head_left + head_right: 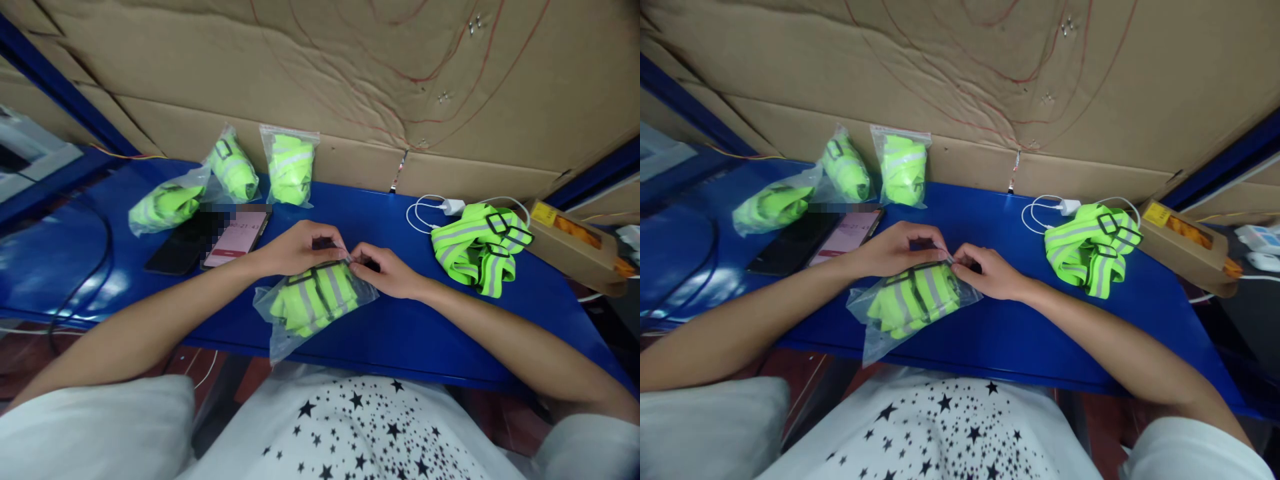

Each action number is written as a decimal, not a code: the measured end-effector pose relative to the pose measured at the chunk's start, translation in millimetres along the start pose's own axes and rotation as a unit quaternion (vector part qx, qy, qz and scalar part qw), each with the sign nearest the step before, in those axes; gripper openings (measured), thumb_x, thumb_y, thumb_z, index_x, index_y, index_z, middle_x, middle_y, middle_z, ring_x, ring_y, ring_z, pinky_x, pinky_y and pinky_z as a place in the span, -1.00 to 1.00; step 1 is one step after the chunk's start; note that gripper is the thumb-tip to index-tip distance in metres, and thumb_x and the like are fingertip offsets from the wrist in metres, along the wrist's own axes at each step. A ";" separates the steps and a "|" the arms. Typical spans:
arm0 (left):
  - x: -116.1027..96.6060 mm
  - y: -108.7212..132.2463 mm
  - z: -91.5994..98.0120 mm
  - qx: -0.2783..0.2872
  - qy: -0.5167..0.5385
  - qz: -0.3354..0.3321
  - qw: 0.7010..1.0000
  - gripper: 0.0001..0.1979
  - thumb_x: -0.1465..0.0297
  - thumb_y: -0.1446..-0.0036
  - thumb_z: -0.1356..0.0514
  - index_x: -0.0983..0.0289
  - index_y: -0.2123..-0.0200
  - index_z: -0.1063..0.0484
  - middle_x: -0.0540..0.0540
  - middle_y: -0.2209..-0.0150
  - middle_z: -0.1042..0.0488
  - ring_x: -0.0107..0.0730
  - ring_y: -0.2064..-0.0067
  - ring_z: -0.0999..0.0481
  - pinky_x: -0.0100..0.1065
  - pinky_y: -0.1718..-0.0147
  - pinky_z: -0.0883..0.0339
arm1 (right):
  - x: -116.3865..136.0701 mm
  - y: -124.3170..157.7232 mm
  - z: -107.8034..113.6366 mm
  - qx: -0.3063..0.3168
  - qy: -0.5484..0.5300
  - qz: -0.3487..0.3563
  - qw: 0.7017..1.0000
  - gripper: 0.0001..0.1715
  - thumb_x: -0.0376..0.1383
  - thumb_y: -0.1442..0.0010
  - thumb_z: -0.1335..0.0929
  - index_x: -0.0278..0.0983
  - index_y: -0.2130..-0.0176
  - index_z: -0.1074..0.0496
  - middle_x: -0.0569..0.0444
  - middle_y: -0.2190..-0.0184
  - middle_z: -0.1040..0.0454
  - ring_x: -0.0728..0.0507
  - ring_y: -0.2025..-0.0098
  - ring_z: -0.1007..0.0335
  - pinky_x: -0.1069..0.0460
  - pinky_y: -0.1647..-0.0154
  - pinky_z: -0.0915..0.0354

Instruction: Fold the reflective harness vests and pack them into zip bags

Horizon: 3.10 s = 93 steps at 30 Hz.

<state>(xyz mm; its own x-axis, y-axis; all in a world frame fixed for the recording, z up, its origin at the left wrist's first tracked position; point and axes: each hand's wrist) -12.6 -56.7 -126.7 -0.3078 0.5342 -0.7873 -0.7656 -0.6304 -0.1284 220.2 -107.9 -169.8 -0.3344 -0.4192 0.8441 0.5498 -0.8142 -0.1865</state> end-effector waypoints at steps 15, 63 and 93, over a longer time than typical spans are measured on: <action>5.4 -4.6 -4.2 0.015 0.174 0.103 0.979 -0.55 0.03 -0.24 -0.25 0.26 0.01 -0.49 0.07 0.25 -0.53 -0.35 0.27 -0.48 -0.41 0.35 -0.31 | -17.5 -10.5 2.9 -0.179 -0.181 -0.087 0.963 -0.54 0.07 -0.20 -0.44 -0.24 0.19 -0.39 0.20 0.47 -0.36 0.00 0.44 -0.23 0.08 0.41 -0.12; -1.5 -3.9 -12.8 -0.095 0.403 0.206 0.886 -0.65 0.18 -0.04 -0.43 0.27 0.16 -0.58 0.08 0.24 -0.59 -0.31 0.22 -0.58 -0.42 0.31 -0.42 | -12.5 -8.1 0.8 -0.196 -0.161 -0.119 0.960 -0.49 0.16 -0.21 -0.40 -0.23 0.33 -0.43 0.19 0.51 -0.31 0.00 0.49 -0.14 0.08 0.49 -0.05; -8.1 -5.0 2.2 -0.141 0.338 0.202 0.908 -0.68 0.44 0.12 -0.32 0.27 0.19 -0.56 0.06 0.27 -0.58 -0.44 0.37 -0.45 -0.46 0.44 -0.21 | -4.9 -1.1 1.1 -0.258 -0.089 -0.077 0.959 -0.54 0.04 -0.30 -0.35 -0.20 0.45 -0.23 0.18 0.56 -0.27 -0.03 0.50 -0.16 0.05 0.47 -0.13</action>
<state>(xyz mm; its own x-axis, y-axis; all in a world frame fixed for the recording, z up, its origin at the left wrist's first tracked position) -7.5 -56.6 -118.4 -0.0409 -0.1800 -0.9828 -0.4628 -0.8683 0.1783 222.1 -104.5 -173.2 -0.2205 -0.2395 0.9455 0.0363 -0.9707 -0.2375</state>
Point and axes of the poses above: each hand's wrist, its own y-axis away from the middle knuckle, its own z-axis out of the back of the hand, x = y × z
